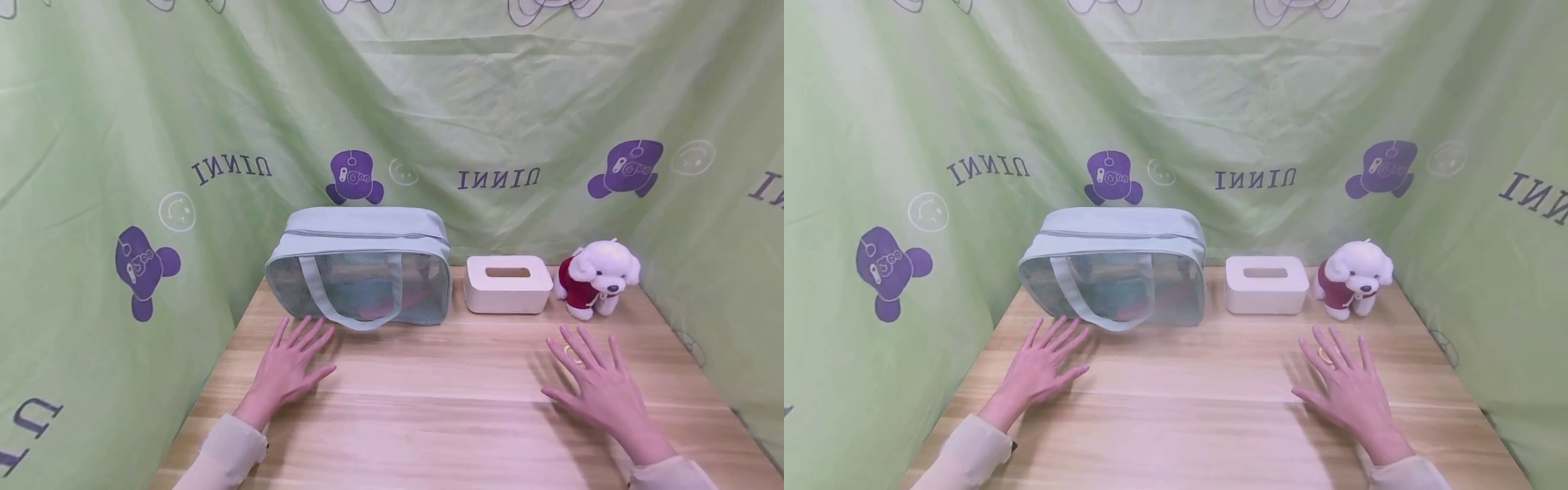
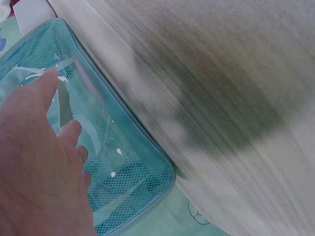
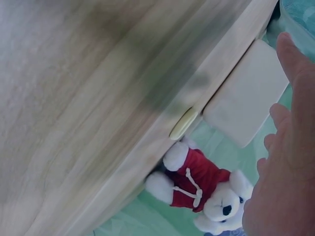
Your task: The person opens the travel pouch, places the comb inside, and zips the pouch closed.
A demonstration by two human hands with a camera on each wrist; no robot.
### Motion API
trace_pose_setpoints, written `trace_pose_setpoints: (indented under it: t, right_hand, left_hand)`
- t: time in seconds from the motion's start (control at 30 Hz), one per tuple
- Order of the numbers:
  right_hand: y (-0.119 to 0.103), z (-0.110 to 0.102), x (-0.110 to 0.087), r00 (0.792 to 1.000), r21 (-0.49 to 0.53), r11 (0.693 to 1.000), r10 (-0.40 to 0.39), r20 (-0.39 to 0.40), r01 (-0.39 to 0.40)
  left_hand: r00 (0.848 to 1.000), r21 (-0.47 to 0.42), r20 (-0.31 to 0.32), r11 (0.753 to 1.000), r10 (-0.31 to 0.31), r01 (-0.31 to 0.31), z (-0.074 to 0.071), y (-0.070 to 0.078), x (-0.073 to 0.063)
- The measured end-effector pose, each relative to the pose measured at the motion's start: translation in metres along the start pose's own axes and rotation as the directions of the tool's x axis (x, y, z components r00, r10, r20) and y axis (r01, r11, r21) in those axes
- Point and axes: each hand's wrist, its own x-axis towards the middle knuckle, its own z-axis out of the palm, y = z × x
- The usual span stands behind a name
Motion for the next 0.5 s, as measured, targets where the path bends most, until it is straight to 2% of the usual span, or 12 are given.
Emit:
trace_pose_setpoints:
  t: [0.5]
  right_hand:
    - [0.0009, -0.0054, -0.0001, 1.000, -0.006, 1.000, 0.005, 0.006, -0.005]
  left_hand:
    - [1.000, -0.036, -0.005, 0.999, -0.004, 0.003, 0.0000, 0.0016, -0.0013]
